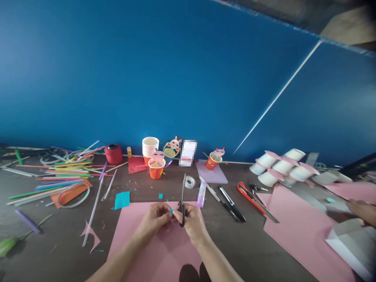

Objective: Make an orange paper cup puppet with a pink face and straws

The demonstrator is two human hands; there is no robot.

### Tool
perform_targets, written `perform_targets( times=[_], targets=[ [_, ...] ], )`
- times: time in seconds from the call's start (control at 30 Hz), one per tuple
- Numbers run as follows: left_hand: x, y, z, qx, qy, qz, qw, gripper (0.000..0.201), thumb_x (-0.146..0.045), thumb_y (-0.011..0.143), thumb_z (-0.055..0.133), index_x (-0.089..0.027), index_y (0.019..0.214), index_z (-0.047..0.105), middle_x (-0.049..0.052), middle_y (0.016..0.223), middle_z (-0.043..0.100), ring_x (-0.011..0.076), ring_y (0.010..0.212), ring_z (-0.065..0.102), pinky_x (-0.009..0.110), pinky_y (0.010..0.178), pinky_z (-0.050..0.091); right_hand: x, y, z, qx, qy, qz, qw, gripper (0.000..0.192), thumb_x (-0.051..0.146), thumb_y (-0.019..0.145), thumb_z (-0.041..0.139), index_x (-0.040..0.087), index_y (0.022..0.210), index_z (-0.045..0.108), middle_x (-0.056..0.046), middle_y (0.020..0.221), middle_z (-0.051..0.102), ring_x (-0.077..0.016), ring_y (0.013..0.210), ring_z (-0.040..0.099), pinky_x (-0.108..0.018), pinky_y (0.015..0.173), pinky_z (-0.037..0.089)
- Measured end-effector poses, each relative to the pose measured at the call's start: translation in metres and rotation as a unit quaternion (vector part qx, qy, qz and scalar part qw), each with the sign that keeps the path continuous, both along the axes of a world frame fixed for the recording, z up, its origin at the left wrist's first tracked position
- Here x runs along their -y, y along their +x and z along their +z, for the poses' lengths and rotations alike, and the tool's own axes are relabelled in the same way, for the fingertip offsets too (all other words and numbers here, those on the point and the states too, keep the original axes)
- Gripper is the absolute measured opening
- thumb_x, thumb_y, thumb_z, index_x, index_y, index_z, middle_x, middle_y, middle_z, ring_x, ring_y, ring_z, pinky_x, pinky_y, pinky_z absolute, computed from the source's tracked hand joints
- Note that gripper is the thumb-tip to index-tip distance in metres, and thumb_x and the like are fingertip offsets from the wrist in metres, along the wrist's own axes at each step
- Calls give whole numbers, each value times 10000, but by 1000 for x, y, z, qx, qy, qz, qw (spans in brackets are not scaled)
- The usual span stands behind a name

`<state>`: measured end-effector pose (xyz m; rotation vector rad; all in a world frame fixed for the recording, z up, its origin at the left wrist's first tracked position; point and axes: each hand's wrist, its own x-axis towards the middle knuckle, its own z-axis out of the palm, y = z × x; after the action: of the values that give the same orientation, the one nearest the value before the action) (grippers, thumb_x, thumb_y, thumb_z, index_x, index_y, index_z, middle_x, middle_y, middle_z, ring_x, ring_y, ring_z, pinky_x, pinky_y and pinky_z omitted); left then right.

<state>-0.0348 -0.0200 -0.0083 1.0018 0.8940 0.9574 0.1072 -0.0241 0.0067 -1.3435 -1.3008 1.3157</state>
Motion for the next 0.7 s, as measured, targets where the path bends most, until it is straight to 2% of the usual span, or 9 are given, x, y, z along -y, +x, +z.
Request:
perform_targets(
  times=[0.1,0.2,0.33,0.47,0.57,0.7],
  targets=[
    [0,0,0,8,-9,8,1000,263,-400,696,636,-145,662,578,0,536,576,93,423,506,202,434,397,-1,-3,1,-35,-9,0,999,296,425,659,638,134,624,598,20,488,511,-91,462,414,-202,445,304],
    [-1,0,-2,36,-29,25,999,267,-403,683,646,-152,636,570,-13,515,556,87,415,492,191,418,385,-1,-3,4,-14,-4,21,1000,288,429,676,618,145,637,597,22,503,509,-91,460,407,-200,436,302],
    [-4,0,-6,72,-70,67,993,209,-327,656,682,-155,636,564,-25,527,562,64,410,469,165,398,350,-1,12,9,101,43,72,991,238,384,644,649,159,632,576,29,531,477,-94,484,380,-198,440,298],
    [-7,0,-6,121,-90,94,984,172,-268,650,689,-152,634,562,-6,618,601,69,478,505,165,417,369,-2,33,8,237,123,90,960,252,362,618,666,170,573,509,39,526,427,-96,508,342,-204,461,274],
    [-8,-1,-5,148,-89,109,979,154,-233,659,683,-150,638,554,-3,636,593,77,524,525,165,433,379,-1,41,4,275,140,114,944,247,358,639,644,175,573,492,43,527,427,-95,500,341,-212,475,265],
    [-8,0,-5,159,-80,117,977,139,-198,677,666,-153,649,538,-7,631,586,73,521,519,162,438,376,2,43,0,281,136,122,942,193,307,656,609,183,578,483,39,536,436,-103,504,350,-216,471,256]
  ],
)
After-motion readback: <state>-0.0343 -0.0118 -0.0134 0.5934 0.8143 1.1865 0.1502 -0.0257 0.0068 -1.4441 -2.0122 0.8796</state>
